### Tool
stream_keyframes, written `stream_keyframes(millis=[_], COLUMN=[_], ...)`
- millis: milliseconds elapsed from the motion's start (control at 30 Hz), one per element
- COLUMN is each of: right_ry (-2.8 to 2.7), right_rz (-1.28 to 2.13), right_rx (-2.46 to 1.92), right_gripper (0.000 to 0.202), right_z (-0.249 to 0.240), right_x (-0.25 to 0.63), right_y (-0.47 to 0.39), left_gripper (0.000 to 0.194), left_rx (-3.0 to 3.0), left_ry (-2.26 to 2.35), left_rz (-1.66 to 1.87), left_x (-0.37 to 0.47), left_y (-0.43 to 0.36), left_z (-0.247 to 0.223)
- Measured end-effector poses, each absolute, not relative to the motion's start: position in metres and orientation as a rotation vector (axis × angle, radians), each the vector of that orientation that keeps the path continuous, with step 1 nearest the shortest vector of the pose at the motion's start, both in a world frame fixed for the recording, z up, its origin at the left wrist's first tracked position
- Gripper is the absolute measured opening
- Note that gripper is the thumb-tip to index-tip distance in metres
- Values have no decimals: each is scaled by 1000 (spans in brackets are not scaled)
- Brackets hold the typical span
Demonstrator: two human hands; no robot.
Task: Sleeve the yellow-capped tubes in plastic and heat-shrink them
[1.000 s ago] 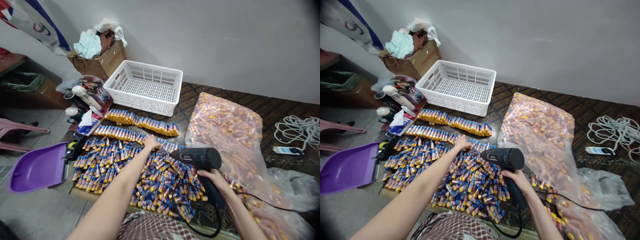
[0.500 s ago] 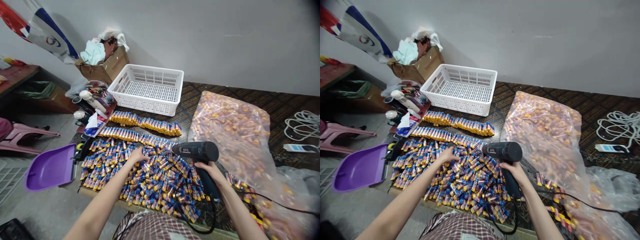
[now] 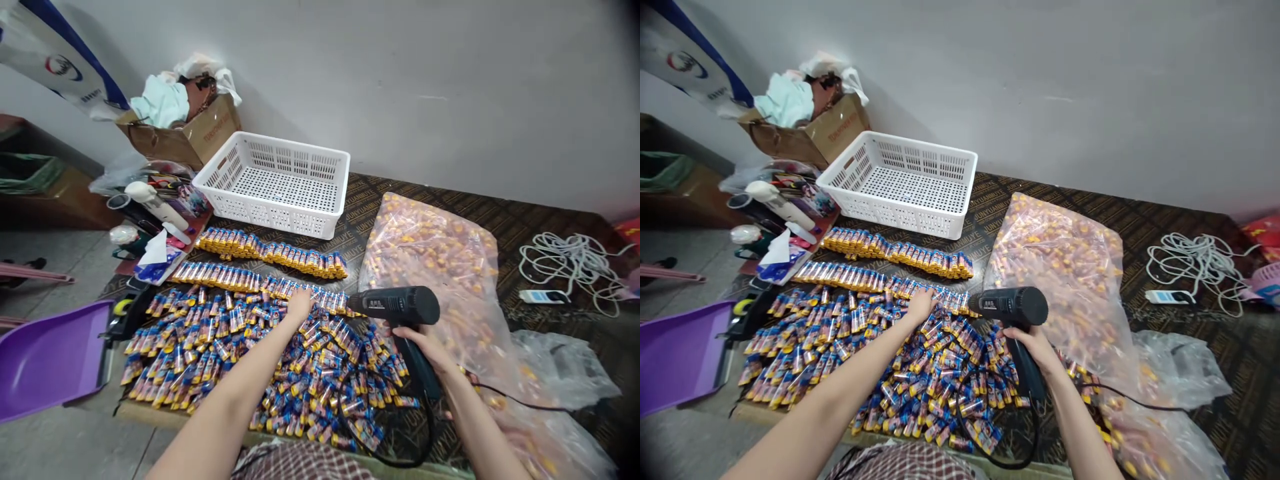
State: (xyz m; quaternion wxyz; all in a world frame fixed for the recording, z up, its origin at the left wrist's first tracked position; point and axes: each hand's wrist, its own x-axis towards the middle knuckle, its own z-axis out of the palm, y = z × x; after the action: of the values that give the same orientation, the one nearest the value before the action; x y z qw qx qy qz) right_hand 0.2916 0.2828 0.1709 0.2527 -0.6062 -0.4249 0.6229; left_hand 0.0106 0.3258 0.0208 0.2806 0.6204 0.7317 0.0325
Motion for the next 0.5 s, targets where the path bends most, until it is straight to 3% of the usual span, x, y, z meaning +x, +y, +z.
stream_keyframes(millis=[267, 500], right_ry=[-1101, -1191], right_rz=[1945, 2015], right_rx=[-1482, -1424], right_gripper=[29, 27], right_z=[157, 146], right_x=[242, 195], right_y=[306, 322], left_gripper=[15, 15], left_rx=[1545, 1352], left_ry=[1989, 2160], left_rz=[226, 435], left_x=[-33, -77], left_y=[279, 226], left_z=[18, 35])
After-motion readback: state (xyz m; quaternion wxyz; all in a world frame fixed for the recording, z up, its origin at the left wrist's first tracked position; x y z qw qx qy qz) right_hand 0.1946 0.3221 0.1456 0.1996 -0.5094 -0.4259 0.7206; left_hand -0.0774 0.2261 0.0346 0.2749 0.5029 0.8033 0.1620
